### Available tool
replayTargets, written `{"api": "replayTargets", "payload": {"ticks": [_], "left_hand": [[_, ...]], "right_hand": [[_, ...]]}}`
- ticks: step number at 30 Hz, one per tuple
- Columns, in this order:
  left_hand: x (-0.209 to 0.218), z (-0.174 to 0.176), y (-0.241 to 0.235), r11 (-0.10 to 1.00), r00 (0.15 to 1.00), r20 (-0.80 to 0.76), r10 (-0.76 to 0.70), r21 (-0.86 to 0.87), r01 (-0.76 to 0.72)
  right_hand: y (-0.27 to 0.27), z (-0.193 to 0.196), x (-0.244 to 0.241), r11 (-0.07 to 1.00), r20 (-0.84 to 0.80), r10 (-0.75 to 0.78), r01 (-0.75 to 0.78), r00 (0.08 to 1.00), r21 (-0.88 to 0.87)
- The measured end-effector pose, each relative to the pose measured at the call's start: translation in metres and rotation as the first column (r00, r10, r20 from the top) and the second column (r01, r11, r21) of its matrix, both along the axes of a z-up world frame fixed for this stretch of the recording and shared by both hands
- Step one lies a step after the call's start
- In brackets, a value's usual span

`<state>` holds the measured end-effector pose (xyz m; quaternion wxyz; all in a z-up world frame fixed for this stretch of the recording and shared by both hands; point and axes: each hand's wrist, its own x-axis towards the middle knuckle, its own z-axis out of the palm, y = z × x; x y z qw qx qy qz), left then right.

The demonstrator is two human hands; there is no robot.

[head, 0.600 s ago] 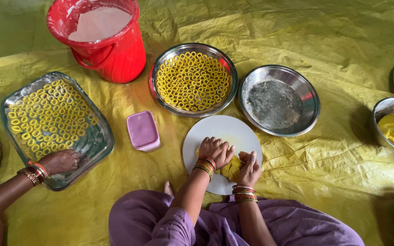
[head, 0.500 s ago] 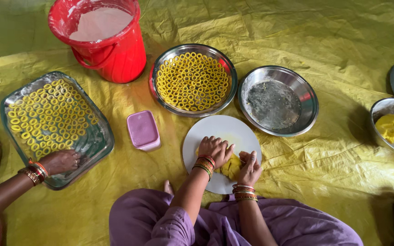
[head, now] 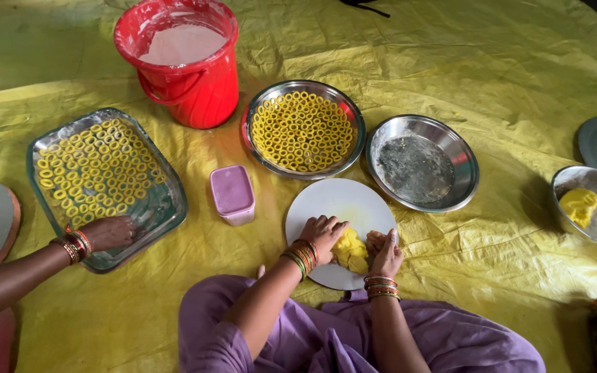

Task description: The person kneads a yellow dough, rolls it into a thin rope, and forms it into small rings. The rings are placed onto a metal tray. The person repeats this process to create multiple rings.

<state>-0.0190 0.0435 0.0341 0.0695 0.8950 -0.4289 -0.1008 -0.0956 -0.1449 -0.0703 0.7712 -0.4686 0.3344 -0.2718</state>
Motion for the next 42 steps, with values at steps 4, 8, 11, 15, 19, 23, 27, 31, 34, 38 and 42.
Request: {"api": "replayTargets", "payload": {"ticks": [4,8,11,15,19,23,27,31,34,38,42], "left_hand": [[-0.010,-0.008,-0.004,0.998,0.993,0.106,0.049,-0.034,-0.046],[-0.005,-0.011,0.003,0.979,0.968,0.238,0.087,-0.201,-0.038],[0.009,-0.005,0.007,0.928,0.884,0.419,0.208,-0.370,-0.044],[0.020,0.009,0.012,0.951,0.887,0.423,0.187,-0.304,-0.055],[0.013,0.012,0.010,0.969,0.969,0.192,0.156,-0.222,-0.112],[0.014,-0.006,0.015,0.910,0.971,-0.032,0.238,-0.343,-0.234],[-0.001,-0.017,0.007,0.873,0.860,0.370,0.350,-0.462,-0.156],[-0.034,-0.020,-0.015,0.886,0.908,0.217,0.359,-0.387,-0.258],[-0.042,-0.022,-0.021,0.917,0.934,0.160,0.319,-0.300,-0.262],[-0.031,-0.029,-0.021,0.964,0.974,0.057,0.219,-0.164,-0.207],[-0.020,-0.041,-0.028,0.943,0.963,0.101,0.250,-0.252,-0.218]], "right_hand": [[-0.013,-0.004,-0.005,0.999,0.077,0.048,-0.049,0.996,0.015],[-0.018,-0.003,-0.006,0.996,0.110,0.031,-0.040,0.993,0.085],[-0.016,-0.003,-0.008,0.998,0.109,0.019,-0.026,0.994,0.057],[-0.013,-0.007,-0.009,0.999,0.095,0.042,-0.042,0.995,-0.004],[-0.013,-0.012,-0.005,0.998,0.137,0.052,-0.047,0.989,-0.037],[-0.007,-0.020,-0.006,0.995,0.161,0.026,-0.010,0.987,-0.098],[0.000,-0.016,-0.005,0.989,0.102,0.042,-0.027,0.994,-0.143],[0.002,-0.010,-0.007,0.998,0.146,0.021,-0.012,0.989,-0.068],[0.003,-0.007,-0.008,1.000,0.172,-0.011,0.014,0.985,-0.013],[0.005,-0.002,-0.003,1.000,0.133,-0.019,0.020,0.991,-0.001],[0.012,0.002,-0.001,1.000,0.047,-0.018,0.019,0.999,-0.020]]}}
